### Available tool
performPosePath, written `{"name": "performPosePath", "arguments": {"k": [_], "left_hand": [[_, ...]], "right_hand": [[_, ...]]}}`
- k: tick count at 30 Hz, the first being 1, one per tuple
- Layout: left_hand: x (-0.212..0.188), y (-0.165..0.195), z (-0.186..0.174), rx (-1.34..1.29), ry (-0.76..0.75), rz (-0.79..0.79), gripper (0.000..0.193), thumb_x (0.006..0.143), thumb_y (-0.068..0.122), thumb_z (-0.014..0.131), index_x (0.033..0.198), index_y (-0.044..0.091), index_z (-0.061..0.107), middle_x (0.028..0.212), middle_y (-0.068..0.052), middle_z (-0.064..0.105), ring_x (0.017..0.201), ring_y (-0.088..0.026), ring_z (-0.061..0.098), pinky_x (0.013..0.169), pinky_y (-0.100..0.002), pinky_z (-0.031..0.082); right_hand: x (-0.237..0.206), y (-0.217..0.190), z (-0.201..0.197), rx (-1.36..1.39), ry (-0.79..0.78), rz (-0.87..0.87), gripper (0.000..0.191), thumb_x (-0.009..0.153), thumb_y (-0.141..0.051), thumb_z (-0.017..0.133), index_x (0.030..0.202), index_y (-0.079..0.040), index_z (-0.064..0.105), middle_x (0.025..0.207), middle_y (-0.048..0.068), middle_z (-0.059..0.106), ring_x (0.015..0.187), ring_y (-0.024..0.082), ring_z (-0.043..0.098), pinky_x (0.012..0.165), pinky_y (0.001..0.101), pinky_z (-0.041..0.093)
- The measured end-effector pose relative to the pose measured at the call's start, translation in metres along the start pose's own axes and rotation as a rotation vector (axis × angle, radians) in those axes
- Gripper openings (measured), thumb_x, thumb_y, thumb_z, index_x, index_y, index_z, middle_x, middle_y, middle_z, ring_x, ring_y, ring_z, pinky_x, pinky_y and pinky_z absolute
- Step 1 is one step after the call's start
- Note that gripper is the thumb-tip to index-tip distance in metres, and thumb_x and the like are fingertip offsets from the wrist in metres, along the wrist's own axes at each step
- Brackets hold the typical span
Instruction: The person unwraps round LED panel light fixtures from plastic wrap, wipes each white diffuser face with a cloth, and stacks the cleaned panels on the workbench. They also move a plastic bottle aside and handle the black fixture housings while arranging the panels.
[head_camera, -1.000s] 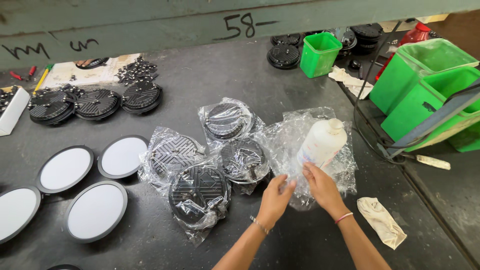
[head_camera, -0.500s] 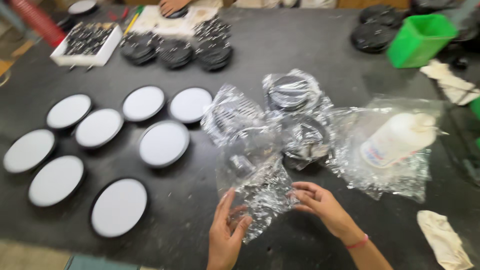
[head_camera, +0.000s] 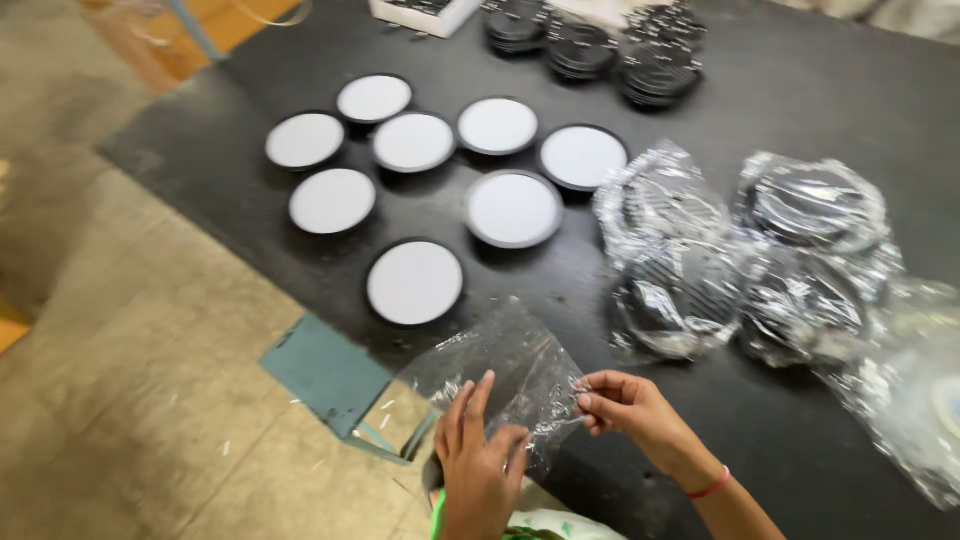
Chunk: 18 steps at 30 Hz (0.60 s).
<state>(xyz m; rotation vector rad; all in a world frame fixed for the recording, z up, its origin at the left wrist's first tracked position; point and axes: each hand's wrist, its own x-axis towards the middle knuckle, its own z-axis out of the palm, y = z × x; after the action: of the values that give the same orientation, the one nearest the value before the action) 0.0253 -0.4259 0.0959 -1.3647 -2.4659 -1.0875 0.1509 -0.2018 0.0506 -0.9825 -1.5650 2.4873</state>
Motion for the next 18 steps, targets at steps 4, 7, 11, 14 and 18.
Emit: {"name": "performPosePath", "arguments": {"k": [4,7,11,14,18], "left_hand": [[-0.023,-0.029,-0.014,-0.037,0.029,-0.15,0.02,0.071,0.015,0.086,0.079,0.013,0.068,0.136,-0.006,0.06,0.114,-0.029,0.059,0.089,-0.045,0.049],[-0.034,-0.06,-0.032,-0.089,0.009,-0.278,0.02,0.07,0.003,0.08,0.083,0.011,0.066,0.13,-0.002,0.066,0.097,-0.021,0.068,0.068,-0.035,0.058],[-0.025,-0.104,-0.079,0.187,0.12,-0.188,0.024,0.062,-0.009,0.07,0.073,0.011,0.063,0.125,0.0,0.068,0.094,-0.024,0.065,0.064,-0.036,0.057],[-0.009,-0.115,-0.108,0.312,0.094,-0.186,0.04,0.068,-0.014,0.062,0.097,0.011,0.071,0.129,0.003,0.068,0.089,-0.025,0.061,0.07,-0.036,0.057],[0.023,-0.121,-0.134,0.345,-0.055,-0.167,0.071,0.067,-0.015,0.057,0.133,0.01,0.063,0.139,0.004,0.061,0.092,-0.026,0.06,0.077,-0.036,0.058]], "right_hand": [[0.028,-0.011,0.038,-0.116,-0.13,-0.034,0.028,0.093,-0.015,0.07,0.116,0.002,0.072,0.088,0.004,0.073,0.075,0.012,0.067,0.071,0.0278,0.058],[0.061,-0.02,0.076,-0.42,-0.102,-0.184,0.031,0.096,-0.019,0.068,0.12,0.0,0.071,0.095,0.005,0.075,0.083,0.013,0.071,0.077,0.0305,0.06],[0.113,-0.038,0.12,-1.142,0.155,-0.838,0.036,0.093,-0.015,0.066,0.127,-0.004,0.067,0.125,0.009,0.07,0.11,0.024,0.068,0.092,0.038,0.055],[0.147,-0.045,0.138,-1.484,0.134,-1.188,0.044,0.088,-0.012,0.066,0.131,-0.002,0.063,0.14,0.012,0.06,0.128,0.029,0.058,0.105,0.0447,0.049],[0.17,-0.049,0.142,-1.578,0.114,-1.277,0.054,0.08,-0.004,0.063,0.134,-0.003,0.062,0.139,0.013,0.064,0.127,0.03,0.062,0.106,0.0433,0.05]]}}
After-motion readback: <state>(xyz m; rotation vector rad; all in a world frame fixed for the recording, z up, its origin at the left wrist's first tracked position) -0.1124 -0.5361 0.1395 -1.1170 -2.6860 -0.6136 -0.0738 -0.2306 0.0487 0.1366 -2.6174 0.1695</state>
